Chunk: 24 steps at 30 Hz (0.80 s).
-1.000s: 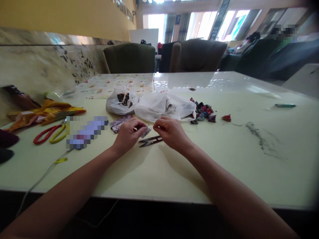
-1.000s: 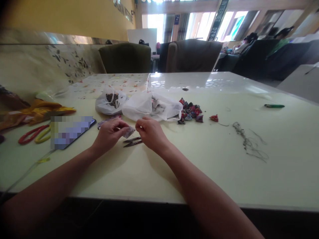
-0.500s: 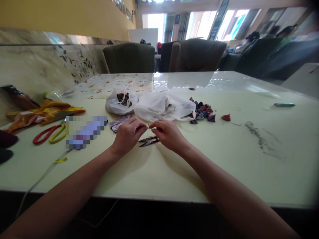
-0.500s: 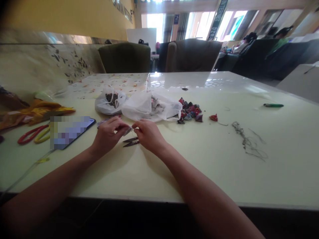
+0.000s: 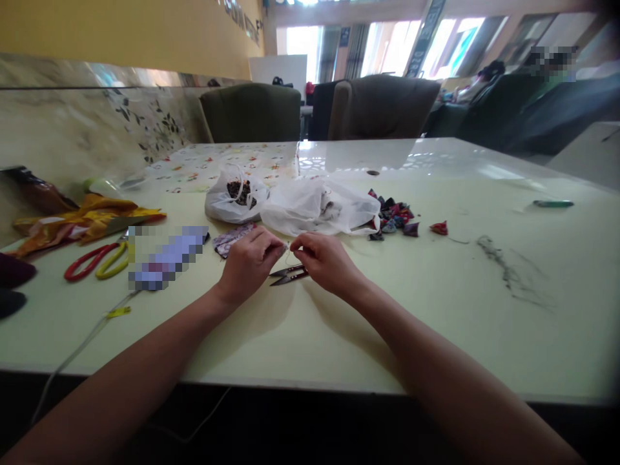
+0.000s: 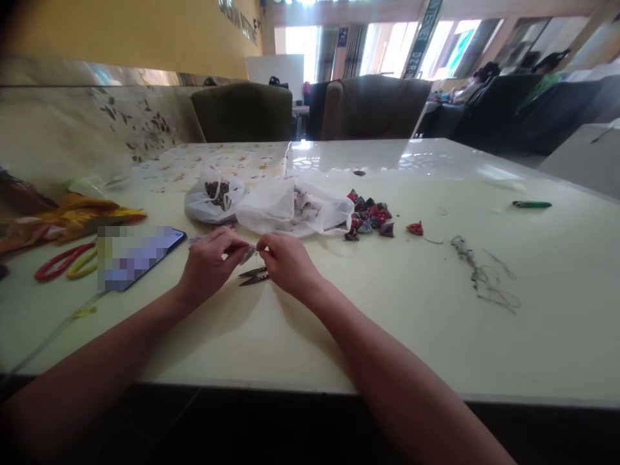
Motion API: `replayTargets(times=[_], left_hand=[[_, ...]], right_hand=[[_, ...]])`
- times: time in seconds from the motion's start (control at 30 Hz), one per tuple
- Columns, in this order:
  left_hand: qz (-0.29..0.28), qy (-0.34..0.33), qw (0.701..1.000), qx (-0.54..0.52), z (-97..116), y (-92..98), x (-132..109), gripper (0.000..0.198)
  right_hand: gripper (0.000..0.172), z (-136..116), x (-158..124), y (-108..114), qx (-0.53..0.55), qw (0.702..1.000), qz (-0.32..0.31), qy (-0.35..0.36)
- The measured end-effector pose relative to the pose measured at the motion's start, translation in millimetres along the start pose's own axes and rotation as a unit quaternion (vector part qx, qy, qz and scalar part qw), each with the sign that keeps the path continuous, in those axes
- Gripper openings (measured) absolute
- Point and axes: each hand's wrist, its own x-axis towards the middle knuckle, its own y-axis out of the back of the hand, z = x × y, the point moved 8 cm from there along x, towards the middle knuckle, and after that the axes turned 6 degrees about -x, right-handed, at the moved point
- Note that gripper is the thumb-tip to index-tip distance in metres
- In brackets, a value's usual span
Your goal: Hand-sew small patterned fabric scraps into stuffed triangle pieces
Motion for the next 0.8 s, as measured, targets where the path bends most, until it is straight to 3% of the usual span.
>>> replayTargets(times=[0.3,0.43,0.6,0.7,0.8], left_hand=[[-0.026,0.01,0.998,-0.062,-1,-3.2,2,0.014],[0.0,0.122,0.98,-0.16,-19,-2.9,0,0.014],[-0.004,0.281,0.882,-0.378,-42,-22.1,-10,0.037],[-0.006,0.333,0.825,-0.457,-46,-31.4,-15,0.031],[0.003,0.365,0.788,-0.496,-48,-34.7,-18,0.026]], right_hand=[[0.022,1,0,-1,0.028,0.999,-0.008,-0.015],[0.015,3,-1,1,0.068,0.997,-0.009,-0.041],[0.015,13,-2,-1,0.163,0.982,0.002,-0.092],[0.016,17,-2,-5,0.203,0.974,0.003,-0.102],[0.017,20,-2,-8,0.227,0.967,-0.002,-0.114]])
